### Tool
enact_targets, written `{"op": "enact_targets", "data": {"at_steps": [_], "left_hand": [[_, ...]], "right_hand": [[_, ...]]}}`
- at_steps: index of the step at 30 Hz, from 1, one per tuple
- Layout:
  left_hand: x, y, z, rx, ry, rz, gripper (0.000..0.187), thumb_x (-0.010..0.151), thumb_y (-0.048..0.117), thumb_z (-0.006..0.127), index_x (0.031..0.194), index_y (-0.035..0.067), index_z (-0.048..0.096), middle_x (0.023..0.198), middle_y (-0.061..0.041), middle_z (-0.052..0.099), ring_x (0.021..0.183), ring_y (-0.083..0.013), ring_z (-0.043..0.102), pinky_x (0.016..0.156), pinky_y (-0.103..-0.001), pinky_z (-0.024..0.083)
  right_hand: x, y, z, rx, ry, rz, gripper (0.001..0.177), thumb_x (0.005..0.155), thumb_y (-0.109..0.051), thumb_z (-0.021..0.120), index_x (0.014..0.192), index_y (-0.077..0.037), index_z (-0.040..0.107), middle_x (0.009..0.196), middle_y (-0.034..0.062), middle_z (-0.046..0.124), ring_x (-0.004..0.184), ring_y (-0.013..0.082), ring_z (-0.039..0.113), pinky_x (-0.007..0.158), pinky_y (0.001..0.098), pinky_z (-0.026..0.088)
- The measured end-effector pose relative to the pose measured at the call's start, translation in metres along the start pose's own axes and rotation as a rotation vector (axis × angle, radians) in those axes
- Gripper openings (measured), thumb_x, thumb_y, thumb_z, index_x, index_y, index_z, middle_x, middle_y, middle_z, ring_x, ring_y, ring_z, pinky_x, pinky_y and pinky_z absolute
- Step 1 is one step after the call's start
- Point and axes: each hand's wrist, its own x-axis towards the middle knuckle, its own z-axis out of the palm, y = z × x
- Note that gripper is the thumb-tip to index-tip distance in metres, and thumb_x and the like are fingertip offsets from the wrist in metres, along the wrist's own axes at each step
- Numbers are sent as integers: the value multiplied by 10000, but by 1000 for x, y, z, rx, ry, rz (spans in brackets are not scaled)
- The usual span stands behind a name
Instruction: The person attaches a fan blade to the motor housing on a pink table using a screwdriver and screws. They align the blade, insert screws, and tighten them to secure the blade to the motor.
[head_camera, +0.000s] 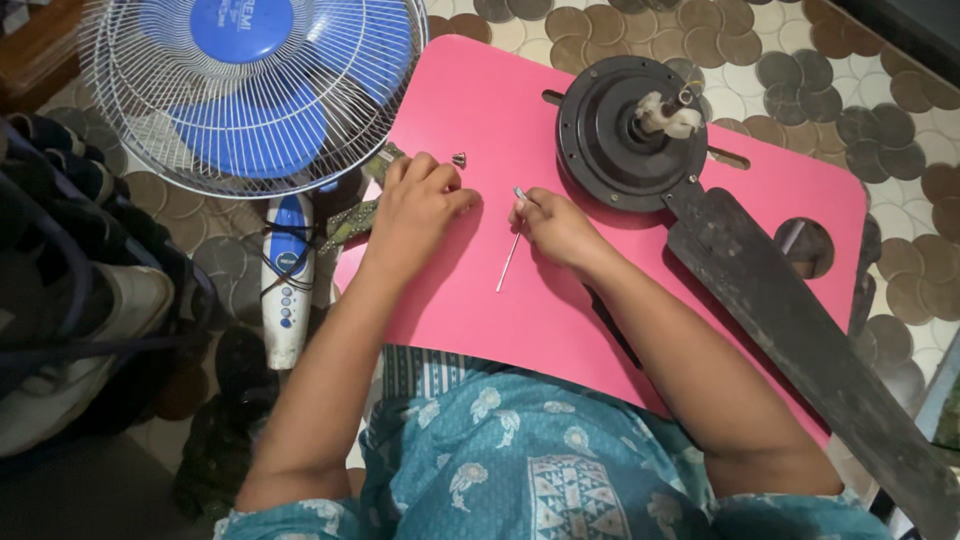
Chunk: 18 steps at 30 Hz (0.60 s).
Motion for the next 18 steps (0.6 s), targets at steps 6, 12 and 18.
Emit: {"op": "enact_targets", "data": {"at_steps": [6,12,18], "left_hand": [[9,-1,-4,-10,-50,36,93,861,214,688,896,205,774,922,38,657,1019,-195,569,900,-403,411],[28,33,1,-632,-23,-156,152,831,156,783,979,120,783,917,-22,707,848,-210,639,811,-376,514],[67,100,49,-1058,-94,-348,185,905,185,762,1073,110,775,921,-66,778,717,-135,716,656,-287,582]], "right_hand": [[-10,7,-7,98,-26,138,285,1047,-263,428,968,-62,614,800,10,642,553,117,478,488,286,418],[-55,1,-29,135,135,5,209,1054,-288,507,1047,-81,482,735,13,530,614,96,526,538,291,458],[-137,0,-98,-124,349,-156,143,1086,-241,477,1099,-99,483,753,28,496,656,109,480,601,292,445]]}}
